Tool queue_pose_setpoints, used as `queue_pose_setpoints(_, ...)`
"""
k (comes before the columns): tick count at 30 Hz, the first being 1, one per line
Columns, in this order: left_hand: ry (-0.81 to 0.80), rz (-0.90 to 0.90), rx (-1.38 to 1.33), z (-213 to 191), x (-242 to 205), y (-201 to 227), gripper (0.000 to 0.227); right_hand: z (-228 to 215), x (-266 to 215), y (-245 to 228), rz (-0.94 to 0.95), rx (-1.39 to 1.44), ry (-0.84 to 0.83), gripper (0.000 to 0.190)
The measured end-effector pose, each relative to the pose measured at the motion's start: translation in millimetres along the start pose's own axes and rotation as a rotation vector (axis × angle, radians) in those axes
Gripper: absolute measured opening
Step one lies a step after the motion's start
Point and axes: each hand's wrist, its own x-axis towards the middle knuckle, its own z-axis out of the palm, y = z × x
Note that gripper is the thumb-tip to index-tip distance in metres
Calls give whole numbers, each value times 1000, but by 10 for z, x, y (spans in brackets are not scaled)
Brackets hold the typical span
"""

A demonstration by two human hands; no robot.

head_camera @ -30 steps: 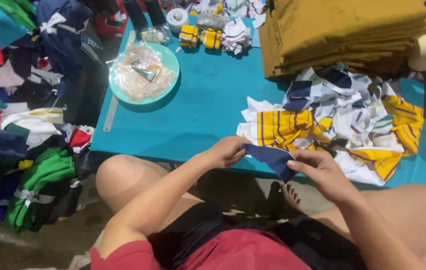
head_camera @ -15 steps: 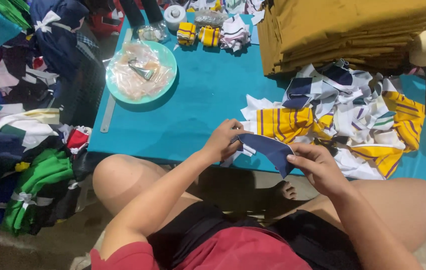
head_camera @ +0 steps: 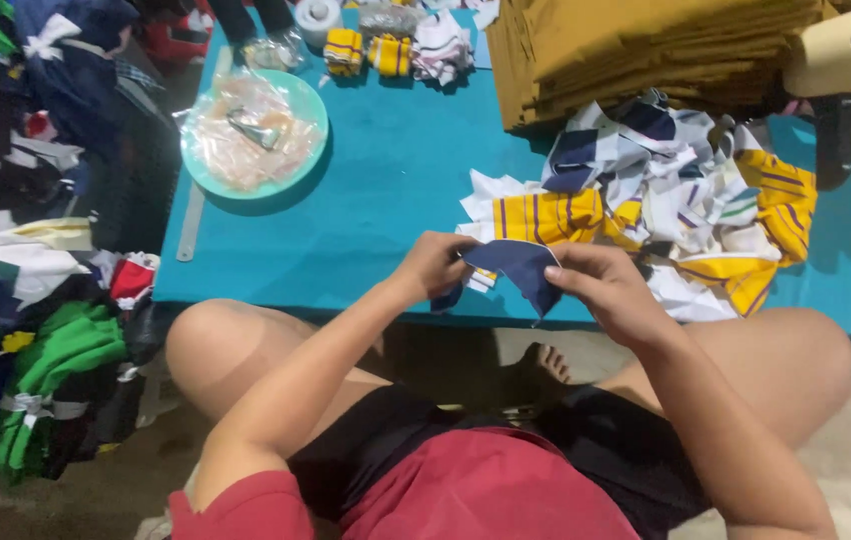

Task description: The person is picking up small fabric components, folding them, and stacking them on a workbench.

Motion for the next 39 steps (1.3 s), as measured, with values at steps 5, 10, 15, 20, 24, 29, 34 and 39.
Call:
queue_pose_setpoints(5,-154,-83,21,-242,-53,244,22,-4,-31,-74,12,6,2,21)
queue_pose_setpoints(10,-267,-103,-66,-432,-142,599,20,-80,5,-106,5,-4,-39,25)
queue_pose_setpoints(15,-229,-198,-156,-542,-95,764,26,29,46,-181,38,21,-49,26)
queue_pose_setpoints(20,-157,-221,-311,-315,14,412,31,76,181,188,-3,98,-67,24)
queue_pose_setpoints(24,-146,-194,-234,-355,-172,542,35,31,186,381,-12,139,-65,23)
queue_pose_setpoints(29,-82,-148,-276,-396,-207,595,41,-56,38,330,32,25,-33,22)
queue_pose_setpoints(34,53,-123,-452,-408,-128,424,39,-67,1,223,90,-163,9,19)
queue_pose_setpoints(39,62,-48,-502,-440,-118,240,36,0,35,420,159,-267,8,18)
